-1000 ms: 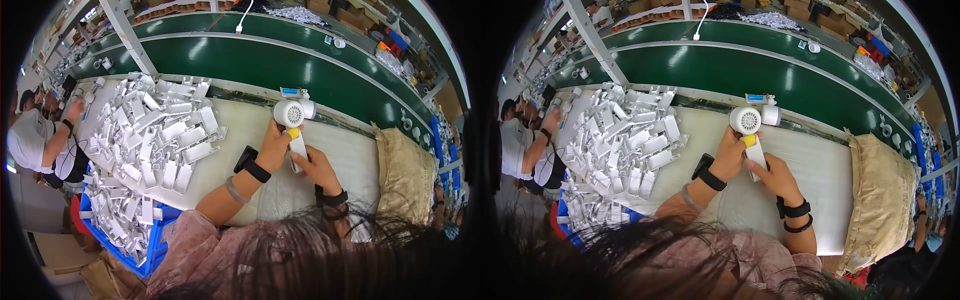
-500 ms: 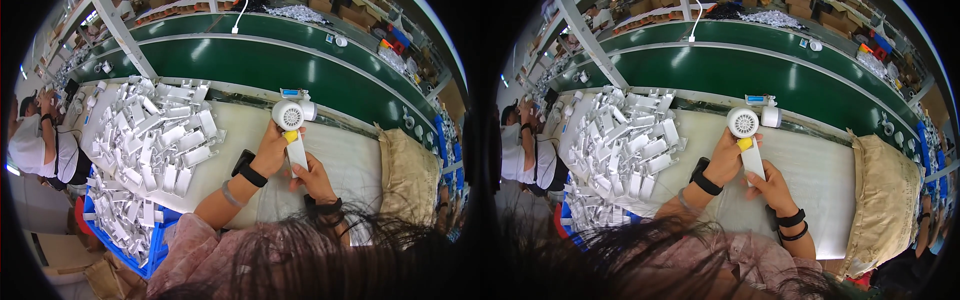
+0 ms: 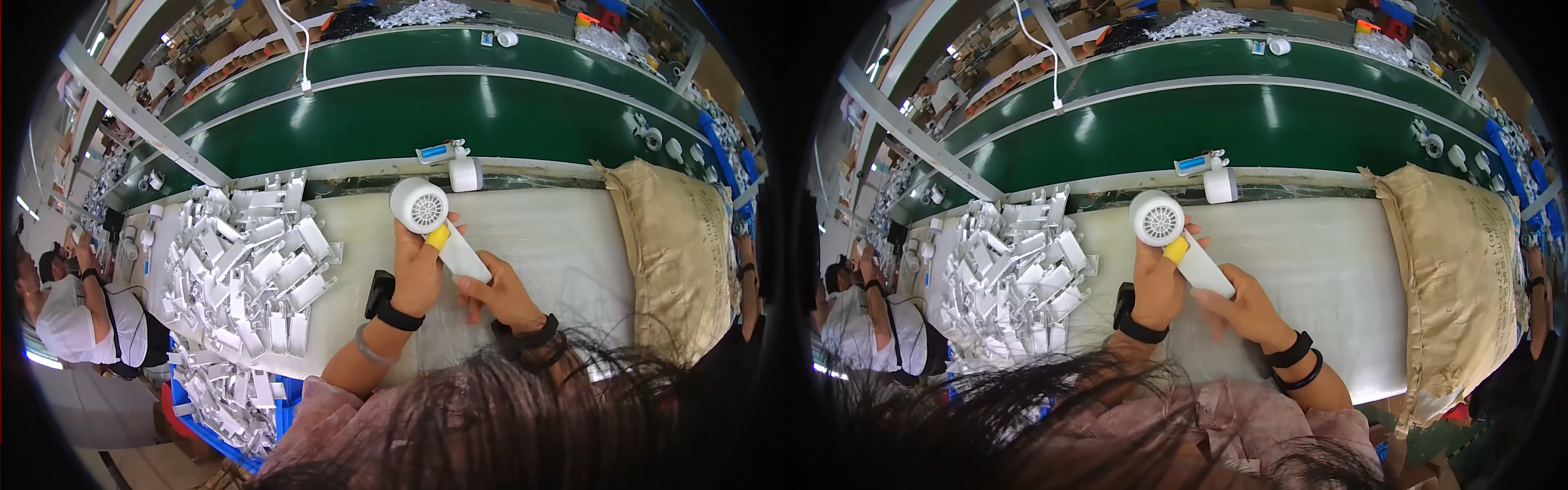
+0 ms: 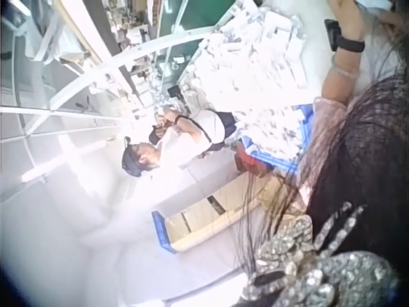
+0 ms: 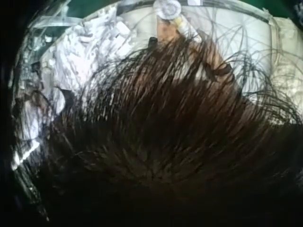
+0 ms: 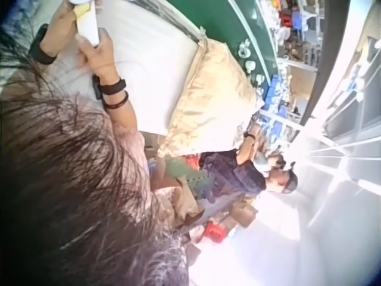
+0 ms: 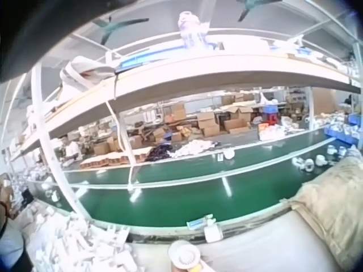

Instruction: The person assembles small fans by picking up a motor and a battery compartment, connecting the wires, and fitting the motor into the housing. They then press a fan blade onto the motor shaft and place the completed unit onto the conveyor belt.

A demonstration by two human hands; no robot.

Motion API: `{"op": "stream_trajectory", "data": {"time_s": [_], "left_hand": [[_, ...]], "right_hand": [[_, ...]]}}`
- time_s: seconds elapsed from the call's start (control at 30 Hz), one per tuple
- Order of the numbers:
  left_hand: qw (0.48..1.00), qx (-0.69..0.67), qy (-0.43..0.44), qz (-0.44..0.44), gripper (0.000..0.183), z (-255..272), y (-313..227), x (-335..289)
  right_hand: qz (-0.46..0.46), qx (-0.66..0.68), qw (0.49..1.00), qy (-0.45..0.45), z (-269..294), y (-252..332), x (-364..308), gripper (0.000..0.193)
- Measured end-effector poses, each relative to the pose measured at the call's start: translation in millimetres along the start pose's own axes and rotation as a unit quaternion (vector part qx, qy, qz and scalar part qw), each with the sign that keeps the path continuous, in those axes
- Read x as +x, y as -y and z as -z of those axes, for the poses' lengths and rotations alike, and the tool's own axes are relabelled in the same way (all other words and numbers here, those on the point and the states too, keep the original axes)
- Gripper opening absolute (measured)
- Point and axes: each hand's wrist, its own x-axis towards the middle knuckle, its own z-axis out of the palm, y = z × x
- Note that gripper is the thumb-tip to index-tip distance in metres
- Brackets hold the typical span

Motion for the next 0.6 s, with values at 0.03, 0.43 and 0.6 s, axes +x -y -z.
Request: {"op": "stream_trajectory", "data": {"time_s": [0.03,0.43,0.6], "left_hand": [[1.000,-0.001,0.003,0.002,0.042,-1,-1,0],[0.988,-0.017,0.085,0.127,0.040,8,3,-1],[0.985,-0.023,0.102,0.136,0.042,8,0,1]], "right_hand": [[-0.001,-0.002,1.000,0.005,1,-1,0,0.031],[0.051,-0.029,0.998,0.005,9,-20,7,0.034],[0.052,-0.020,0.998,-0.019,5,-12,2,0.032]]}}
